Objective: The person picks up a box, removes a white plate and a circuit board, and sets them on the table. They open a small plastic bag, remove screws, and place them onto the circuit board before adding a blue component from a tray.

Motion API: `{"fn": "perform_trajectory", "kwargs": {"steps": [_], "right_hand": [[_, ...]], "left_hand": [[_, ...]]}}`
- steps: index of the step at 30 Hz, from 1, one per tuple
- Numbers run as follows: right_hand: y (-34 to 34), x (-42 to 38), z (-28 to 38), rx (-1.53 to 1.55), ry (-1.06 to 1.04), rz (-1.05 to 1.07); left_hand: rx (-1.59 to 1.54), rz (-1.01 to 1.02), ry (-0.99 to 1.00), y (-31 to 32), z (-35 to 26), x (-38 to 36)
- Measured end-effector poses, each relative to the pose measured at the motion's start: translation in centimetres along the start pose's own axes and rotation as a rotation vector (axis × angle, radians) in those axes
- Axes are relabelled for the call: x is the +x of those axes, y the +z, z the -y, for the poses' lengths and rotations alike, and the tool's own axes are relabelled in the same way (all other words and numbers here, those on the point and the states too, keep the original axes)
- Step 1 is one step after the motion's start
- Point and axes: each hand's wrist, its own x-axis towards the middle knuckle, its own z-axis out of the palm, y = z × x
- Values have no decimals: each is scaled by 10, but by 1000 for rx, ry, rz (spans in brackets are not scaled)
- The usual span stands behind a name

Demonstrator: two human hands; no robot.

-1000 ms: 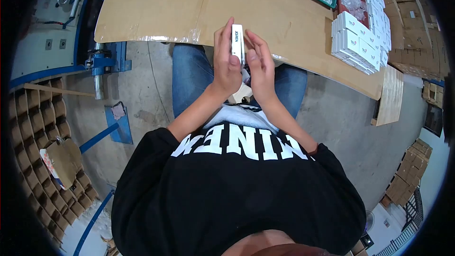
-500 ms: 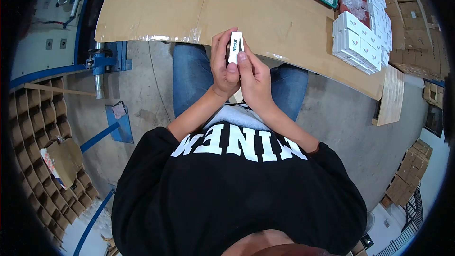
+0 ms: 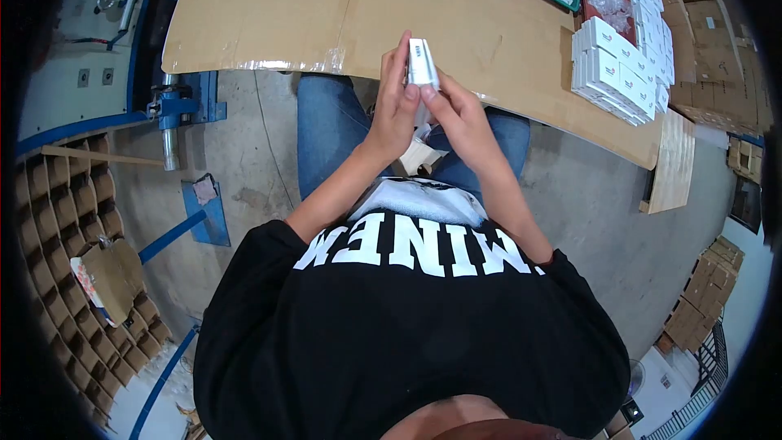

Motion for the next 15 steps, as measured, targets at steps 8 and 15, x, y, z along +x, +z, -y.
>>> {"fn": "perform_trajectory", "kwargs": {"steps": [8,15], "right_hand": [[-7,-6,8,-687,-187,-44],[-4,2,-9,-810,-482,-163]], "left_hand": [[-575,50,-472,1,-10,-6],[-570,-100,-690,-7,-36,3]]}}
